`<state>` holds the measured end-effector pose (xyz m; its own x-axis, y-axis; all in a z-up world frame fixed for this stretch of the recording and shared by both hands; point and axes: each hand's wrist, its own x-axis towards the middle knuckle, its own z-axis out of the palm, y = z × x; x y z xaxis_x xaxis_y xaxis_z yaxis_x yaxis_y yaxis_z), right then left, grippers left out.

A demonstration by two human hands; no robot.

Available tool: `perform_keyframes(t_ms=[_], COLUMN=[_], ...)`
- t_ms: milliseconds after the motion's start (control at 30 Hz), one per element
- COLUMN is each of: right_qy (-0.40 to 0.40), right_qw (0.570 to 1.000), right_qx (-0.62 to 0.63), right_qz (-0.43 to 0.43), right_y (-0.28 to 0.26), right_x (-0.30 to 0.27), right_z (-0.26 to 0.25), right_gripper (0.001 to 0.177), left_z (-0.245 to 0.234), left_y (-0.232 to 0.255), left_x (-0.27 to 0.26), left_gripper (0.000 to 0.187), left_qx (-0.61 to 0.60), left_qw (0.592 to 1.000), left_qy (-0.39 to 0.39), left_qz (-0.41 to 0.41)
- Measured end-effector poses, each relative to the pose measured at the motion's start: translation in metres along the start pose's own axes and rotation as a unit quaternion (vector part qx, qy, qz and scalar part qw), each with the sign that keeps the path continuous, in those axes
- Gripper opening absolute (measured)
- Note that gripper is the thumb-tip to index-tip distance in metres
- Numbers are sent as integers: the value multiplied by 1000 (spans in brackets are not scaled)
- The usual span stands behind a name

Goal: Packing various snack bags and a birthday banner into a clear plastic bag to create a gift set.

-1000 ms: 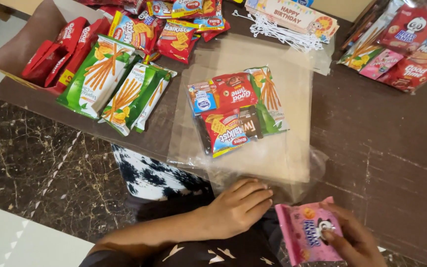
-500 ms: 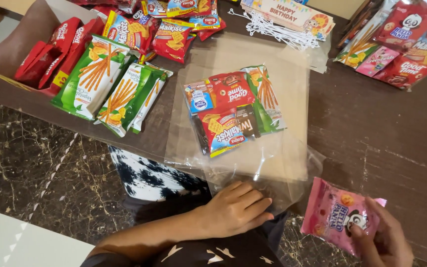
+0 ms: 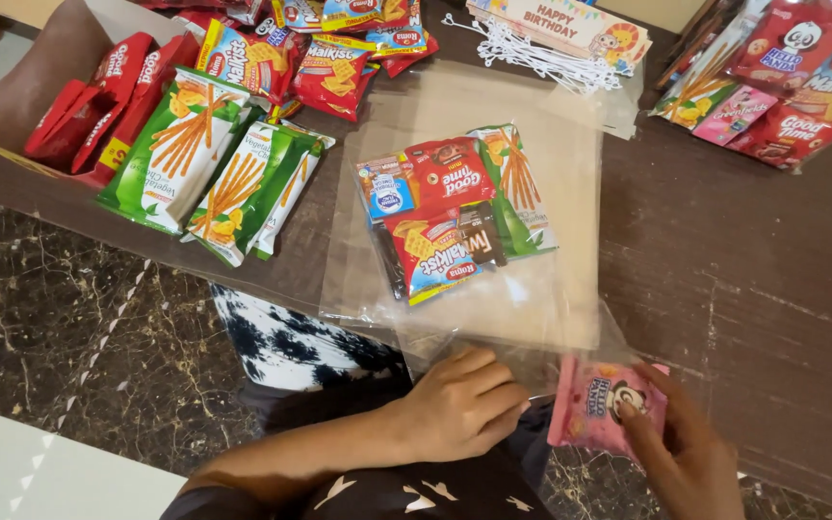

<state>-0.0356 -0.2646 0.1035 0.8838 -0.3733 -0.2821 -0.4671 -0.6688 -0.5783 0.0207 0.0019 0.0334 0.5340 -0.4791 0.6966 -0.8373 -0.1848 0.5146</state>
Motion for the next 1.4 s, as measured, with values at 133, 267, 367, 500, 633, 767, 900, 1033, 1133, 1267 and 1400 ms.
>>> perform_keyframes(t_ms=[133, 267, 367, 500, 633, 767, 900, 1033, 1133, 1267, 1400], right_qy=[-10, 24, -10, -54, 30, 76, 89, 100, 110, 124, 136], right_qw=[995, 954, 949, 978, 899, 798, 840, 872, 890, 903, 906], right_qx=[34, 270, 310, 197, 433, 586, 534, 476, 428, 361, 295], right_qz=[97, 131, 64, -27, 55, 118, 33, -49, -112, -195, -273], right_y=[-7, -49, 11, 37, 62, 106, 94, 80, 66, 43, 12], right_x=[1, -13, 1, 4, 86, 112, 115, 115, 114, 111, 108], right_z=[6, 12, 62, 105, 168, 211, 214, 219, 219, 217, 216], right_gripper=[57, 50, 72, 65, 56, 48, 49, 51, 52, 54, 57], left_z=[-7, -4, 0, 6, 15, 14, 17, 13, 7, 14, 13], left_y=[1, 2, 7, 8, 6, 7, 8, 9, 11, 9, 9], left_x=[12, 16, 20, 23, 16, 19, 16, 18, 25, 19, 16], left_gripper=[14, 21, 15, 15, 10, 13, 19, 18, 17, 19, 17], left_qx=[-42, -80, -36, -49, 22, 21, 60, 45, 39, 31, 20], left_qw=[999, 996, 999, 998, 999, 996, 994, 995, 994, 993, 994], left_qy=[-11, -16, -14, -28, -36, -45, -47, -42, -27, -25, -33], left_qz=[-25, -45, -32, 16, 30, 68, 73, 83, 100, 110, 105])
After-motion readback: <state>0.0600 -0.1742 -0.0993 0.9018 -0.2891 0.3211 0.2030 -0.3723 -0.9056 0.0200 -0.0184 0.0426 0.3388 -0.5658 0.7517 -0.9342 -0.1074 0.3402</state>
